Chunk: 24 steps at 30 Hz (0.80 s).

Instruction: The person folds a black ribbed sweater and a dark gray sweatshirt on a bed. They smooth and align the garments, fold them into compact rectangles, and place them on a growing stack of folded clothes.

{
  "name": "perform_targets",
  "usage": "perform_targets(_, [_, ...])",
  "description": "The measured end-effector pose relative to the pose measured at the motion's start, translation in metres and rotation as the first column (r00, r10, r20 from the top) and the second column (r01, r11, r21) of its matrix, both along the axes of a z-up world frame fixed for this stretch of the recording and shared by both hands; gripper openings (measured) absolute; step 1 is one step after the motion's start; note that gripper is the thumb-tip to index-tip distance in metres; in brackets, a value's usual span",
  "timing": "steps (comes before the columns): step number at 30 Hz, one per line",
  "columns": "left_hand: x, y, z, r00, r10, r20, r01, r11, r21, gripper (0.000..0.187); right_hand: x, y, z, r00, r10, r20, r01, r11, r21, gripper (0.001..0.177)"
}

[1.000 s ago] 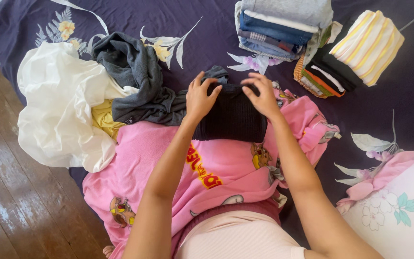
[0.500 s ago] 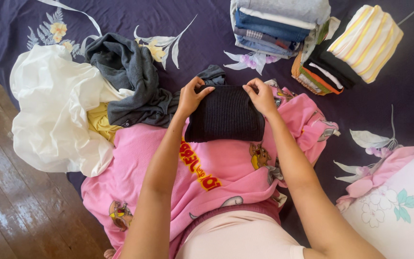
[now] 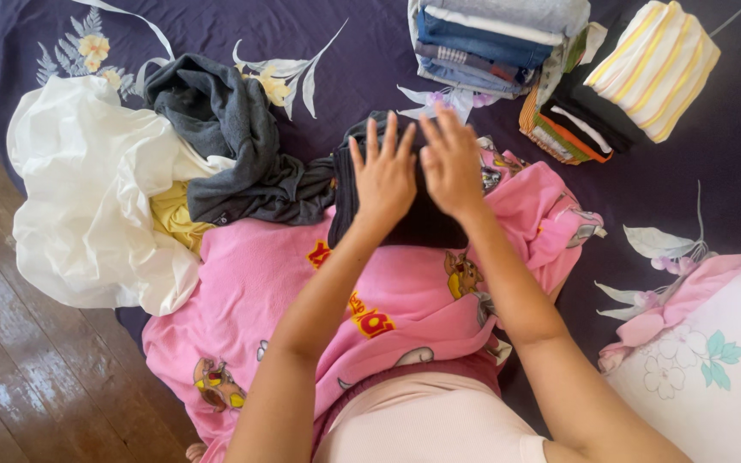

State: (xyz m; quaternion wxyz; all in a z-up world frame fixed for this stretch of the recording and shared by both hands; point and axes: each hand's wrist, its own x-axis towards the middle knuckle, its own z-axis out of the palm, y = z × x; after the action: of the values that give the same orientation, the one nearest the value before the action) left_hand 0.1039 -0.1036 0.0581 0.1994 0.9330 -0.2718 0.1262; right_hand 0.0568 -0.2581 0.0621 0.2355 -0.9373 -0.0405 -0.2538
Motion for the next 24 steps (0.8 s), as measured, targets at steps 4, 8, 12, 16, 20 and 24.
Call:
perform_targets(4, [-0.010,0.000,-0.013,1.000,0.001,0.002,-0.001,0.994,0.105,0.058,-0.008,0.027,-0.029,0.966,0.010,-0.259,0.019,0.994,0.109,0.058])
perform_targets(8, [-0.012,0.008,-0.022,0.991,0.026,-0.133,-0.022,0.999,0.031,0.056,-0.016,0.020,-0.072,0.919,-0.097,-0.383,0.145,0.984,0.100,0.063])
perform_targets(12, [0.005,0.017,-0.022,0.952,0.109,-0.285,-0.113,0.994,0.005,0.059,-0.015,0.004,-0.099,0.872,-0.189,-0.451,0.248,0.966,0.074,0.067])
perform_targets(16, [0.005,0.030,-0.034,0.937,0.145,-0.318,-0.170,0.984,-0.053,0.062,-0.030,-0.005,-0.117,0.829,-0.151,-0.539,0.284,0.943,0.173,0.068])
perform_targets(20, [0.007,0.028,-0.047,0.873,0.222,-0.435,-0.294,0.950,-0.105,0.072,-0.032,-0.012,-0.121,0.843,-0.132,-0.522,0.276,0.938,0.209,0.068])
perform_targets(24, [0.009,0.029,-0.068,0.800,0.237,-0.551,-0.407,0.889,-0.210,0.085,-0.034,-0.016,-0.108,0.888,-0.118,-0.445,0.208,0.965,0.158,0.066])
